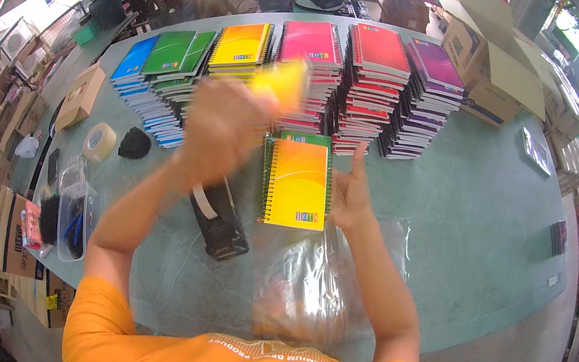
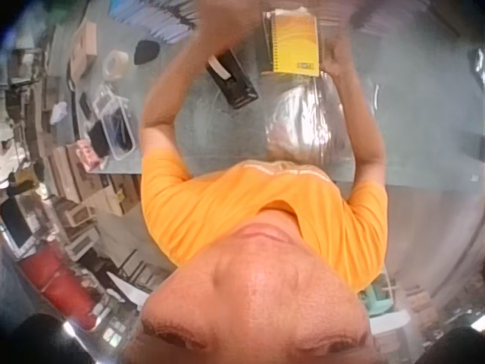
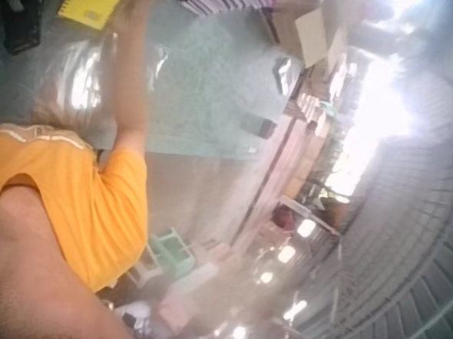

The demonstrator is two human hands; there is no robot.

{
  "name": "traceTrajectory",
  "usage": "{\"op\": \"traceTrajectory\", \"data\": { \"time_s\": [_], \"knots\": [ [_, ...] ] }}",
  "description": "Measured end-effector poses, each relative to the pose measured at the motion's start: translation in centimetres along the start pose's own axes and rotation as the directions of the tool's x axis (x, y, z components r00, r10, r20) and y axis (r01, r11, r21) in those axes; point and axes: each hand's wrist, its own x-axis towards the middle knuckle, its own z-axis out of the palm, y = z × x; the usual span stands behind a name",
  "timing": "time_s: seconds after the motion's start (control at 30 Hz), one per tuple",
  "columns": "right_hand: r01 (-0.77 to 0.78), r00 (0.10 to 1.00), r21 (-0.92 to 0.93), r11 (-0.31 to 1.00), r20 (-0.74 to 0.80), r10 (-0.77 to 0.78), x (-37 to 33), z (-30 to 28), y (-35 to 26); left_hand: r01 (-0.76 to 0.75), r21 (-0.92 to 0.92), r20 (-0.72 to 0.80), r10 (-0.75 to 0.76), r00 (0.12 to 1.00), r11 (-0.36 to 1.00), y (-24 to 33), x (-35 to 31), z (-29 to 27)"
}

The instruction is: The person packages small colorful spiral notebooks by selecting one of each color, stacking them, and wrapping them in plastic film secured with tape.

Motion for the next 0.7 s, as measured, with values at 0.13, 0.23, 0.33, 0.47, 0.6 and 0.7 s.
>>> {"op": "traceTrajectory", "data": {
  "time_s": [0.13, 0.23, 0.33, 0.47, 0.6, 0.7],
  "knots": [
    [0.087, 0.993, -0.19, 0.978, -0.057, -0.1, -0.7, -2.2, -0.5, -0.175, -0.15, 0.031, 0.181, 0.983, 0.973, 1.5, 1.1, 3.9],
    [0.031, 0.983, -0.274, 0.961, -0.164, -0.079, -0.9, -2.3, -0.4, 0.01, -0.038, -0.005, -0.01, 1.0, 0.999, -5.4, 4.8, 9.3],
    [0.118, 0.977, -0.203, 0.972, -0.152, -0.15, -1.8, -2.5, -1.8, 0.042, -0.088, 0.018, -0.04, 0.999, 0.995, -6.9, 4.9, 10.0],
    [0.187, 0.981, -0.017, 0.982, -0.055, -0.188, -2.9, -2.1, -3.5, -0.201, -0.072, -0.195, 0.184, 0.963, 0.977, 1.6, 1.6, 6.0],
    [0.03, 0.965, -0.275, 0.961, -0.242, -0.099, -2.8, -3.4, -3.4, -0.143, -0.252, 0.034, 0.156, 0.987, 0.957, 4.0, 2.1, 5.2],
    [-0.011, 0.961, -0.27, 0.963, -0.27, -0.064, -2.0, -2.4, -1.6, 0.014, 0.12, -0.143, 0.003, 0.99, 0.993, -3.6, 4.7, 10.4]
  ]
}}
